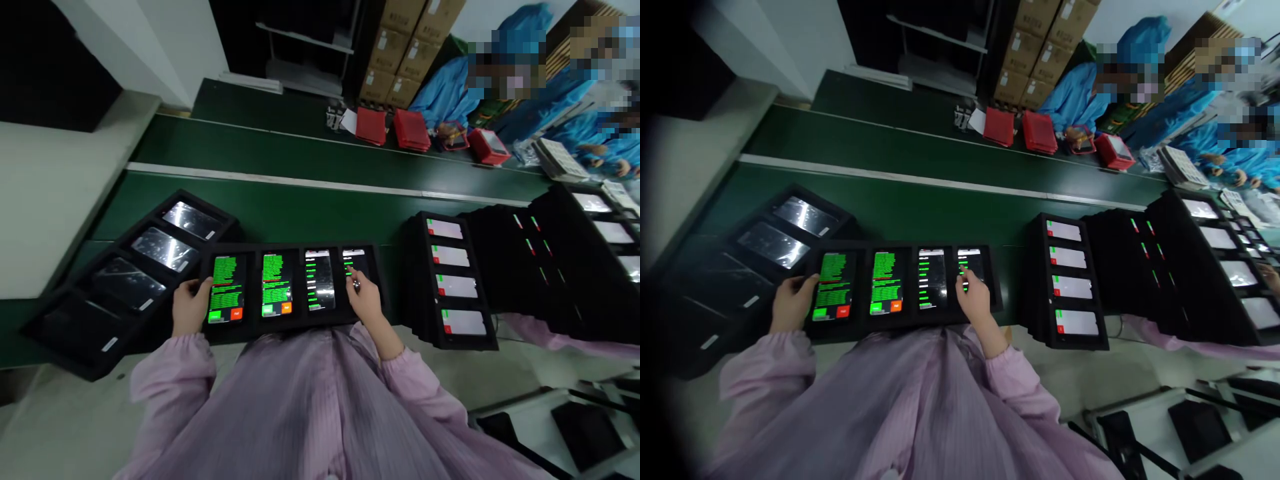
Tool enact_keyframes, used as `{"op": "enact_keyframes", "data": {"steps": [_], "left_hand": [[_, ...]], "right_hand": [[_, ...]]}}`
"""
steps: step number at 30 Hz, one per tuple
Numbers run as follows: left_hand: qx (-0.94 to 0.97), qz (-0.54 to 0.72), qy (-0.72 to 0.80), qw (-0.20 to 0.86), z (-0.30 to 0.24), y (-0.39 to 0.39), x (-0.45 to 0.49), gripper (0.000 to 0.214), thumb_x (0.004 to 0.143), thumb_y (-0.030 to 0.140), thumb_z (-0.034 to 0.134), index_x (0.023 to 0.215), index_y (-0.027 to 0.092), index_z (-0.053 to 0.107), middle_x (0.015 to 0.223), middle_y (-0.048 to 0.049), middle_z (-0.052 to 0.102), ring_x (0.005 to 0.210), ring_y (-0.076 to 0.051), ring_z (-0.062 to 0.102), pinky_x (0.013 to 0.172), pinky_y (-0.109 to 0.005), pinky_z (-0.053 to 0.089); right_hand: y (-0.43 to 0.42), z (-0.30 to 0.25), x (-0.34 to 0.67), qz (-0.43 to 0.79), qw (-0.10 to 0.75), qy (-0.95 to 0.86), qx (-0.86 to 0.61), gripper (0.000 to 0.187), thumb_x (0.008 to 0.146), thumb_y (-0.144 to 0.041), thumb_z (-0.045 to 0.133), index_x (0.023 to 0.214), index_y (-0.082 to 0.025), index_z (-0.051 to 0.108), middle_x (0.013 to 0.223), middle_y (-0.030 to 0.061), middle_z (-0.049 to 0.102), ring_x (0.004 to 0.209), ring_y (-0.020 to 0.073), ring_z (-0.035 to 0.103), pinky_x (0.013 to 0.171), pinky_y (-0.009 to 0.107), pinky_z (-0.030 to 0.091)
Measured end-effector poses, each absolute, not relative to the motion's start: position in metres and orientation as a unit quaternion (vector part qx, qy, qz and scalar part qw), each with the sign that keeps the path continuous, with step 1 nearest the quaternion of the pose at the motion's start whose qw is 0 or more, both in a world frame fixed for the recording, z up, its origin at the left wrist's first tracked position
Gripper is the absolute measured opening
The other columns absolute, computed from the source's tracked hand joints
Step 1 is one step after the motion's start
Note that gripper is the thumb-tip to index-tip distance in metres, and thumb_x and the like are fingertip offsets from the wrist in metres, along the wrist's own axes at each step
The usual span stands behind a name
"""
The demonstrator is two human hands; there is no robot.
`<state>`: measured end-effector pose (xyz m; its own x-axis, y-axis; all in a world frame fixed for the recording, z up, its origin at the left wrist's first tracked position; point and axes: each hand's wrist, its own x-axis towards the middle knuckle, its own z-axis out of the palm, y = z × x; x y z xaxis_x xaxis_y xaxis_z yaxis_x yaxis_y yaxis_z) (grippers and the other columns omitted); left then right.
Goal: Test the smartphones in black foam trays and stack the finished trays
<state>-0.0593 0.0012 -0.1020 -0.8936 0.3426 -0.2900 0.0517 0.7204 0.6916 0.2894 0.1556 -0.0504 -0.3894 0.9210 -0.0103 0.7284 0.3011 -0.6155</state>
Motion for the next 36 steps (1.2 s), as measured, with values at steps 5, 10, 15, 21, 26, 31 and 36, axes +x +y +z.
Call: {"op": "enact_keyframes", "data": {"steps": [5,10,15,21,26,31,36], "left_hand": [[0.09,0.367,0.902,0.208,-0.099,0.002,-0.057,0.035,0.071,0.051,0.06,0.088,0.02,0.061,0.096,-0.0113,0.066,0.104,-0.033,0.064,0.106,-0.054,0.049],[0.091,0.399,0.88,0.239,-0.091,-0.017,-0.042,0.058,0.072,0.057,0.058,0.114,0.018,0.067,0.114,-0.0113,0.068,0.114,-0.032,0.064,0.107,-0.05,0.05],[0.07,0.431,0.858,0.27,-0.077,-0.043,-0.026,0.065,0.07,0.061,0.061,0.123,0.024,0.068,0.124,-0.0087,0.068,0.13,-0.032,0.058,0.114,-0.045,0.046],[0.106,0.419,0.855,0.287,-0.08,-0.051,-0.03,0.073,0.065,0.063,0.064,0.129,0.027,0.065,0.141,-0.0085,0.06,0.138,-0.034,0.052,0.119,-0.045,0.041],[0.126,0.411,0.852,0.298,-0.09,-0.053,-0.038,0.077,0.065,0.064,0.064,0.13,0.024,0.062,0.142,-0.0104,0.057,0.141,-0.034,0.049,0.122,-0.043,0.038],[0.137,0.426,0.844,0.295,-0.098,-0.054,-0.042,0.075,0.064,0.061,0.065,0.129,0.023,0.061,0.14,-0.012,0.055,0.141,-0.036,0.048,0.124,-0.046,0.033],[0.166,0.435,0.833,0.297,-0.102,-0.058,-0.043,0.068,0.062,0.053,0.065,0.124,0.027,0.06,0.138,-0.0099,0.055,0.143,-0.035,0.045,0.125,-0.046,0.032]], "right_hand": [[0.163,-0.049,0.302,0.266,0.191,-0.775,-0.541,0.014,0.093,-0.029,0.055,0.082,-0.024,0.062,0.121,0.0082,0.078,0.063,0.0175,0.07,0.067,0.029,0.056],[0.155,-0.037,0.329,0.271,0.231,-0.771,-0.528,0.025,0.096,-0.038,0.053,0.082,-0.023,0.066,0.122,0.0083,0.078,0.049,0.0123,0.056,0.058,0.027,0.053],[0.127,-0.036,0.361,0.286,0.172,-0.803,-0.493,0.033,0.1,-0.037,0.049,0.103,-0.021,0.078,0.099,0.0059,0.082,0.06,0.017,0.067,0.06,0.027,0.053],[0.115,-0.045,0.36,0.296,0.109,-0.82,-0.478,0.033,0.101,-0.034,0.053,0.122,-0.025,0.077,0.096,0.0034,0.082,0.074,0.0201,0.076,0.072,0.027,0.058],[0.116,-0.042,0.347,0.279,0.079,-0.83,-0.477,0.03,0.101,-0.03,0.056,0.122,-0.025,0.077,0.109,0.0051,0.081,0.086,0.0224,0.079,0.078,0.029,0.059],[0.106,-0.038,0.312,0.303,0.074,-0.869,-0.384,0.032,0.105,-0.031,0.052,0.127,-0.024,0.074,0.122,0.0059,0.078,0.094,0.0205,0.079,0.082,0.027,0.058],[0.098,-0.039,0.273,0.289,0.011,-0.894,-0.342,0.029,0.104,-0.033,0.057,0.124,-0.024,0.075,0.111,0.0076,0.081,0.094,0.0245,0.079,0.077,0.029,0.059]]}}
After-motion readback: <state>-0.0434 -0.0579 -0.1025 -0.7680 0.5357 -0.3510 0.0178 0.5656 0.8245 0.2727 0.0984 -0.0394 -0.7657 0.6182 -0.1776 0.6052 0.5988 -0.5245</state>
